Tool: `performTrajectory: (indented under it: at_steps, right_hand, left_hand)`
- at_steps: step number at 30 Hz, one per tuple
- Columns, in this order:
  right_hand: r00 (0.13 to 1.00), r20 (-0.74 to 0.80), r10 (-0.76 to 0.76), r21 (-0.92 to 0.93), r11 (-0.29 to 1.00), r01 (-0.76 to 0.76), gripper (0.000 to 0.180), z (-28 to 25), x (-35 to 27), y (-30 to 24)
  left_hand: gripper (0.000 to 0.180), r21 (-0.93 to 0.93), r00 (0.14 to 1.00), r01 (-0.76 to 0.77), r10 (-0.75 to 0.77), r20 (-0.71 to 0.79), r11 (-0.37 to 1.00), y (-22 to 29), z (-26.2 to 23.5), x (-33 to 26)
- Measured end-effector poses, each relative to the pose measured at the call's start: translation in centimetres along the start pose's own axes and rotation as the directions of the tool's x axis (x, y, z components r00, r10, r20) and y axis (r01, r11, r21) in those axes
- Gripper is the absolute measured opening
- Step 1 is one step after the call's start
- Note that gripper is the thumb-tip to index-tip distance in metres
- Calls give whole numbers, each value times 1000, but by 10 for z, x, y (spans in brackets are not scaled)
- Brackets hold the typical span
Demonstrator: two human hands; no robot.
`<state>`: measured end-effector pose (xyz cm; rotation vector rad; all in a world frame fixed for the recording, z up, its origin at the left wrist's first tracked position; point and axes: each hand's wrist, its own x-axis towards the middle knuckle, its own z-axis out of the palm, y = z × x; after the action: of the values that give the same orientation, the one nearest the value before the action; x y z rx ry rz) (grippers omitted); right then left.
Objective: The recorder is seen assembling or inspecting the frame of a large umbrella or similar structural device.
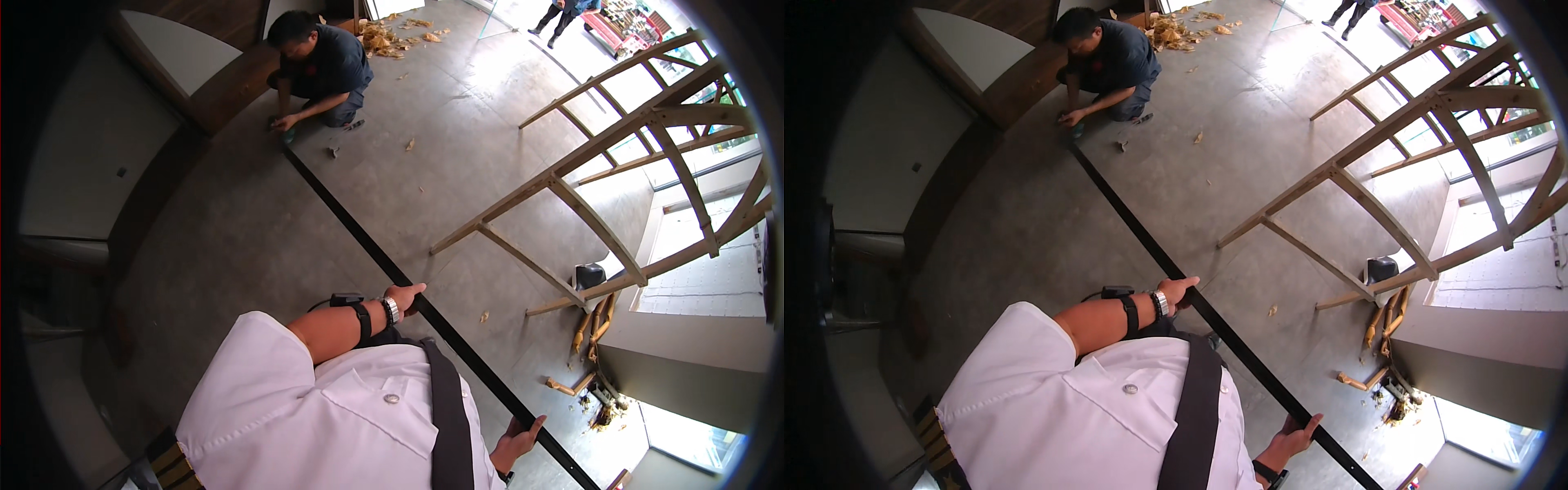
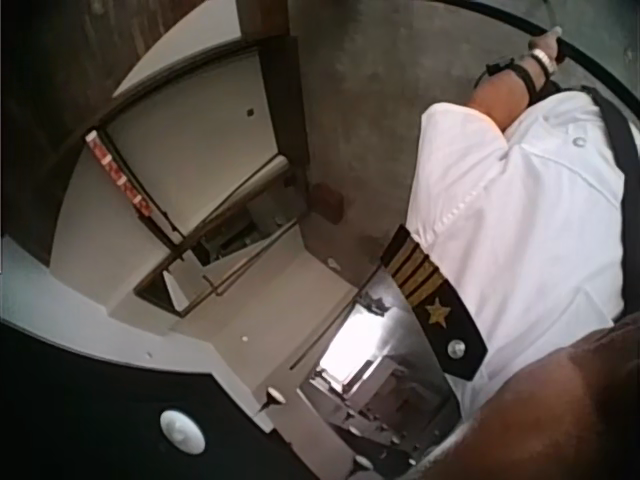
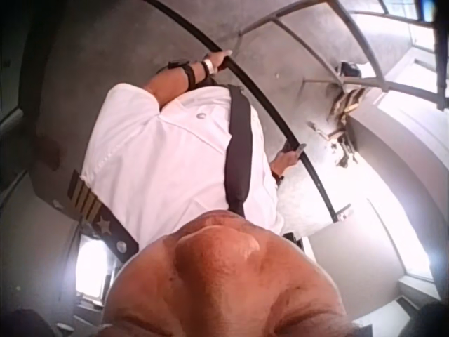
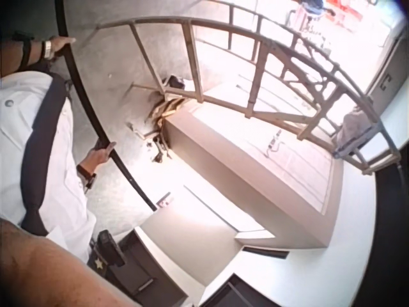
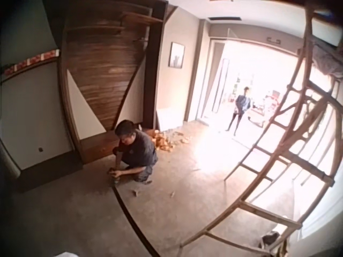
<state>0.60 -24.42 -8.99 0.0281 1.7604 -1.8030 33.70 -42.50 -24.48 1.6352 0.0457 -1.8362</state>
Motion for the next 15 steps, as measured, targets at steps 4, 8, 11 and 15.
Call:
performTrajectory:
  at_steps: [4, 8, 11, 15]
  right_hand:
    - [1000, -4, 7, -14, 1000, -7, 49, -2, -2, 2]
    - [1000, -10, 18, 4, 1000, -18, 48, -11, 7, 9]
    - [1000, -28, 6, -9, 1000, -6, 50, -8, 1, 9]
    - [1000, -20, 6, 0, 1000, -6, 51, -12, 1, 8]
  left_hand:
    - [24, 12, 1000, -2, 2, -9, 1000, 5, -3, -4]
    - [25, 23, 1000, -8, 8, 2, 1000, 4, -6, -1]
    - [25, 32, 1000, -13, 13, 11, 999, 2, -9, 2]
    - [24, 30, 999, 12, -13, 39, 999, 3, -10, -1]
